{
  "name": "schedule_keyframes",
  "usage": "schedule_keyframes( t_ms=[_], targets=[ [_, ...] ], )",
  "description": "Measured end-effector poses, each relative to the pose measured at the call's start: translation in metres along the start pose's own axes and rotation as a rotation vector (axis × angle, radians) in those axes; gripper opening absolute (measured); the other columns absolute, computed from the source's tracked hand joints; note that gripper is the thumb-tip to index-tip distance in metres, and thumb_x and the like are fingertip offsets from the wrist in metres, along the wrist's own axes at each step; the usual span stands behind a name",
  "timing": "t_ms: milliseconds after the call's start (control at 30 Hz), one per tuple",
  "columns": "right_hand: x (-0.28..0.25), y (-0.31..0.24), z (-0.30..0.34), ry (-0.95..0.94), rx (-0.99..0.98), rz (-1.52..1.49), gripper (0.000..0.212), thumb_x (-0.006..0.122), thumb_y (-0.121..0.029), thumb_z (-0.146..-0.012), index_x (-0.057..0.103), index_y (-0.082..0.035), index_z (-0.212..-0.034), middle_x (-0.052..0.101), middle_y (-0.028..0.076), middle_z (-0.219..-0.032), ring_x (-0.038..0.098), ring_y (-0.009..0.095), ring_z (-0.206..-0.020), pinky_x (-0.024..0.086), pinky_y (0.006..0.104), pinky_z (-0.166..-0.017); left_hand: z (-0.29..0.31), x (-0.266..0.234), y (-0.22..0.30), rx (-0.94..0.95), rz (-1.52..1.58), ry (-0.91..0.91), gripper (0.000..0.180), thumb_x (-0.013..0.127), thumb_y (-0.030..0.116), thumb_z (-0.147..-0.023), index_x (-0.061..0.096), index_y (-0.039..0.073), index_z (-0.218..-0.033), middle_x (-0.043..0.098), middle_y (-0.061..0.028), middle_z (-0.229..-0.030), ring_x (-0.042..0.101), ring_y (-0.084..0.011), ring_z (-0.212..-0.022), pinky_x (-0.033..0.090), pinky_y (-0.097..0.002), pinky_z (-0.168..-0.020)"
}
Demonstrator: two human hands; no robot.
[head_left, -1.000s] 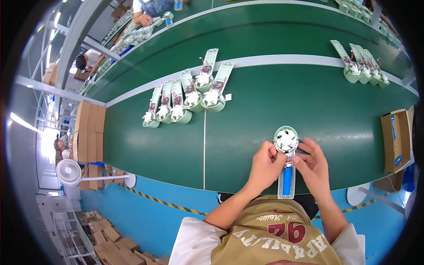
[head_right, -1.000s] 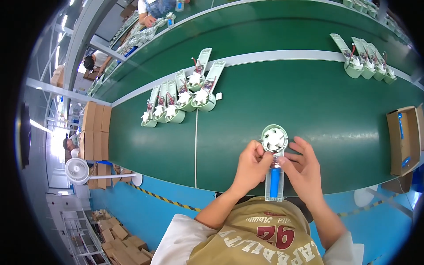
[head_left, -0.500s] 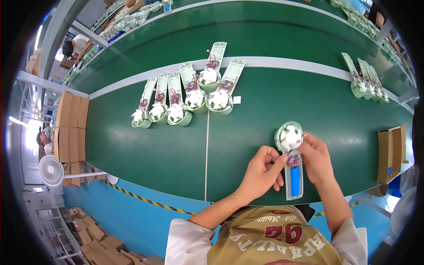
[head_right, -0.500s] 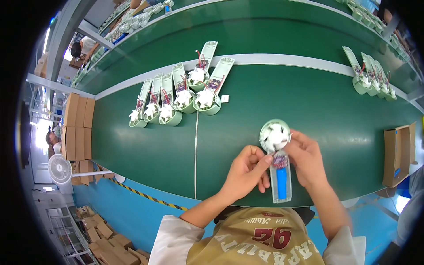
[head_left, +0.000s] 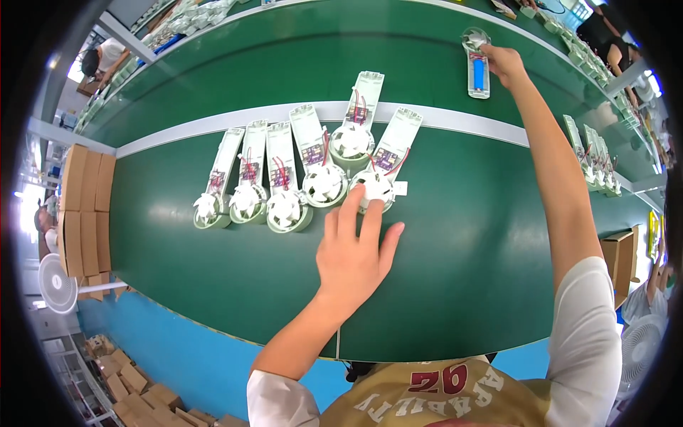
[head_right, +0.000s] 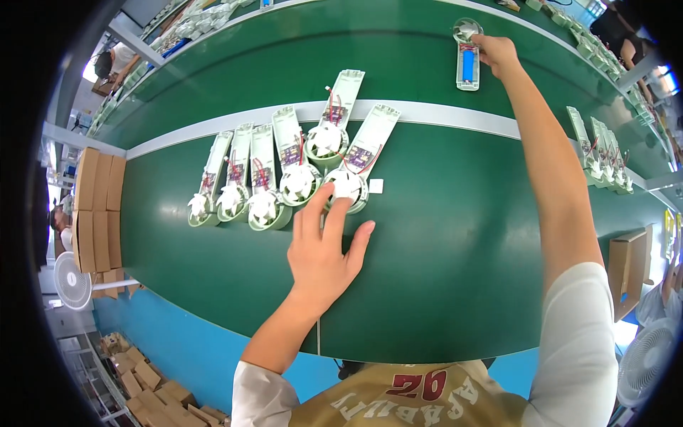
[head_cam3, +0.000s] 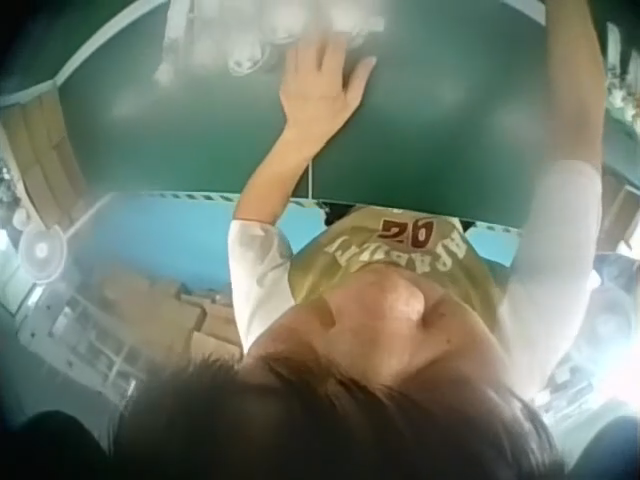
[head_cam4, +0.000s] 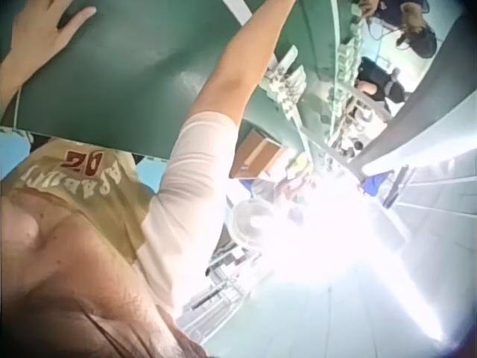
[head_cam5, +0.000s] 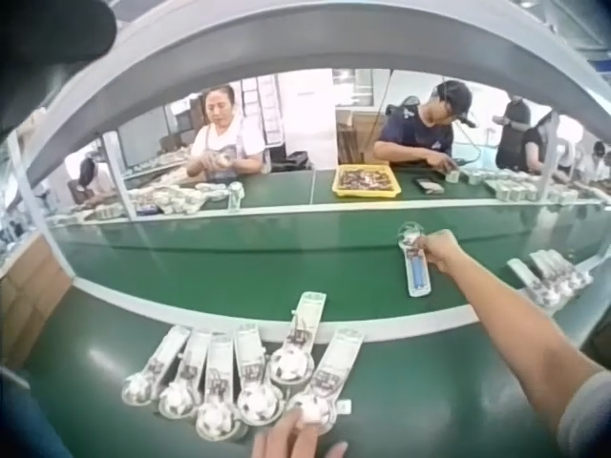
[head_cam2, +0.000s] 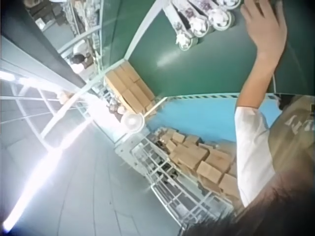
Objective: The person assembles portable fans along a conveyor belt by connecting internal wiring to the circuit board, inserting a battery into the handle housing, and placing the assembled fan back onto the line.
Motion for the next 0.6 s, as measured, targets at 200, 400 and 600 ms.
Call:
schedule_keyframes(
  t_ms=[200,400,600],
  targets=[
    [0.002,-0.038,0.0,0.178,-0.175,0.773,0.021,0.076,-0.018,-0.08,0.073,0.002,-0.076,0.066,0.004,-0.064,0.064,0.011,-0.06,0.052,0.0241,-0.059,0.007,-0.007,0.005,0.071,0.128,0.033,0.035,0.083,0.018,-0.078,0.064,0.004,-0.104,0.057,-0.0166,-0.122,0.059,-0.0375,-0.1,0.054,-0.0415,-0.078],
    [-0.037,0.017,0.027,0.119,-0.003,-0.025,0.029,0.079,-0.018,-0.083,0.071,0.007,-0.094,0.071,0.01,-0.095,0.068,0.013,-0.077,0.059,0.0249,-0.072,0.019,0.007,0.037,0.158,0.376,-0.062,0.03,0.086,0.012,-0.072,0.064,0.004,-0.09,0.062,-0.0139,-0.116,0.064,-0.0386,-0.105,0.055,-0.0435,-0.087],
    [0.009,-0.042,0.246,-0.412,-0.234,0.344,0.031,0.067,-0.025,-0.095,0.069,0.001,-0.112,0.07,0.005,-0.098,0.065,0.012,-0.091,0.052,0.028,-0.083,0.029,0.012,0.07,0.303,0.661,-0.211,0.027,0.082,0.004,-0.071,0.062,0.003,-0.088,0.064,-0.0149,-0.113,0.066,-0.0408,-0.105,0.057,-0.0434,-0.088]
  ],
)
Point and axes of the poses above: each hand's wrist, its own z-axis away from the middle knuckle, its own x-axis out of the palm, y = z × x, the point moved 10 cm from there along -z, towards the middle knuckle
